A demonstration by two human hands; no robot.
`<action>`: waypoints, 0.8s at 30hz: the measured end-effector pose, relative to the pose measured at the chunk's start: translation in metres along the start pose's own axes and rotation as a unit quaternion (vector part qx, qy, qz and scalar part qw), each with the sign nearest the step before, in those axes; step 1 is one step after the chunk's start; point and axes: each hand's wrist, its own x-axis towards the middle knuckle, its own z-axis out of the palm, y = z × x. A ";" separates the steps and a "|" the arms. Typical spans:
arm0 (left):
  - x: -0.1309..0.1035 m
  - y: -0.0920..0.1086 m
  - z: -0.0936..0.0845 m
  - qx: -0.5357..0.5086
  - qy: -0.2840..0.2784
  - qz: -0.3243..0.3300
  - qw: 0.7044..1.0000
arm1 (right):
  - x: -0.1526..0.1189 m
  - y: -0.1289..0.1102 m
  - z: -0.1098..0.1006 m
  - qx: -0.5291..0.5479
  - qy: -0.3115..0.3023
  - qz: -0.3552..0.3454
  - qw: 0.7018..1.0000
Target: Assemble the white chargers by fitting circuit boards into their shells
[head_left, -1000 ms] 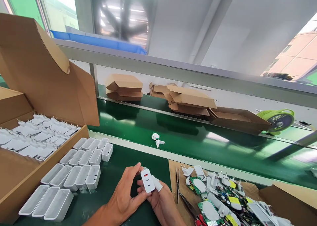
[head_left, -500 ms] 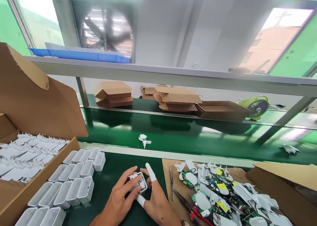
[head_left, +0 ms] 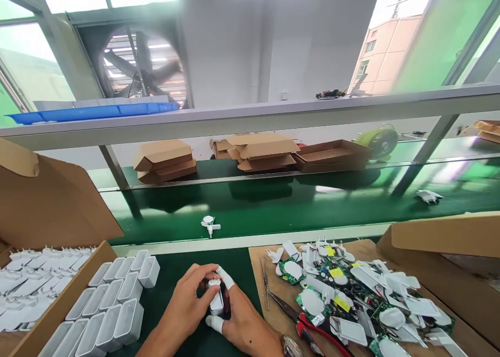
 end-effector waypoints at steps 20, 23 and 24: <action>0.012 -0.004 -0.012 0.031 -0.100 -0.078 0.991 | -0.015 0.015 0.010 -0.261 0.094 -0.057 0.959; 0.044 -0.006 -0.001 0.028 -0.079 -0.065 0.994 | -0.012 0.029 0.017 -0.395 0.071 -0.099 0.911; 0.055 -0.005 0.007 0.023 -0.085 -0.058 0.994 | -0.008 0.034 0.020 -0.413 0.058 -0.113 0.902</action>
